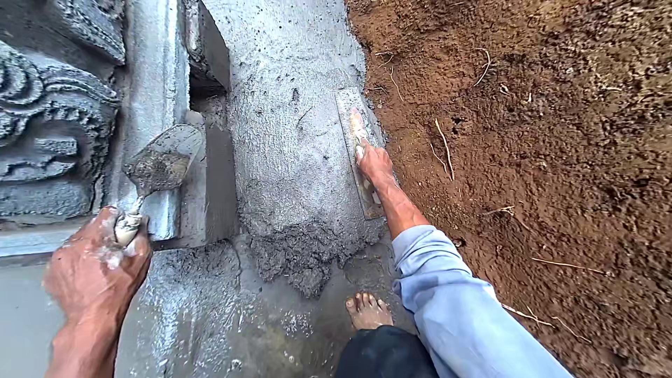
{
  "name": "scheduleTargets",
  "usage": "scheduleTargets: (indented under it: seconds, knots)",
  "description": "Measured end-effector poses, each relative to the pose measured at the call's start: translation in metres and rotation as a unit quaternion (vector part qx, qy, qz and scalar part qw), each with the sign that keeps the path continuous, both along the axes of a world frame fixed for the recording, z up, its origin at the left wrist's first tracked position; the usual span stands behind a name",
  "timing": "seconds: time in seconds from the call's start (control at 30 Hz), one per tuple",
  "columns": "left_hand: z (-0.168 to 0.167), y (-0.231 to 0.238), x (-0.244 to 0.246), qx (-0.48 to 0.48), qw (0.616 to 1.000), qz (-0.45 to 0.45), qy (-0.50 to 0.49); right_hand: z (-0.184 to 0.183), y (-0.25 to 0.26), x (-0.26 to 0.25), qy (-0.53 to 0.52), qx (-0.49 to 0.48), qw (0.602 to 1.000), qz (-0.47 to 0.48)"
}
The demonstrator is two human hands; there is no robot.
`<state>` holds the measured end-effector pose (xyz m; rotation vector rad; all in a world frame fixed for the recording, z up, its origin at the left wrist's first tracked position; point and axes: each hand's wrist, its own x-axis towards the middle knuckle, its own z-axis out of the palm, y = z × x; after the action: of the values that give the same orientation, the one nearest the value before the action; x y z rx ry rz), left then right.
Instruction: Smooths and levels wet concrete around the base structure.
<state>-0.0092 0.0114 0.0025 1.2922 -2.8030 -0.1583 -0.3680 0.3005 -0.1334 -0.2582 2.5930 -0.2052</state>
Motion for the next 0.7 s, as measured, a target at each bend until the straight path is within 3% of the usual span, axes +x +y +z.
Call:
scheduleTargets:
  seconds: [0.27, 0.43, 0.5, 0.6, 0.7]
  knots:
    - [0.001, 0.004, -0.004, -0.002, 1.0, 0.008, -0.001, 0.001, 0.043, 0.013, -0.008, -0.005, 0.999, -0.042]
    - [0.006, 0.008, -0.008, 0.0, 1.0, 0.016, 0.012, 0.03, 0.102, 0.091, -0.035, -0.024, 0.999, -0.025]
    - [0.004, 0.009, -0.008, -0.009, 1.0, 0.012, 0.02, 0.046, 0.104, 0.103, -0.018, -0.051, 0.998, -0.03]
    - [0.002, 0.008, -0.007, -0.012, 1.0, 0.007, 0.02, 0.044, 0.071, 0.059, 0.002, -0.07, 0.997, -0.026]
    - [0.001, 0.008, -0.007, -0.02, 1.0, 0.005, 0.021, 0.011, 0.032, -0.011, 0.039, -0.107, 0.993, -0.02]
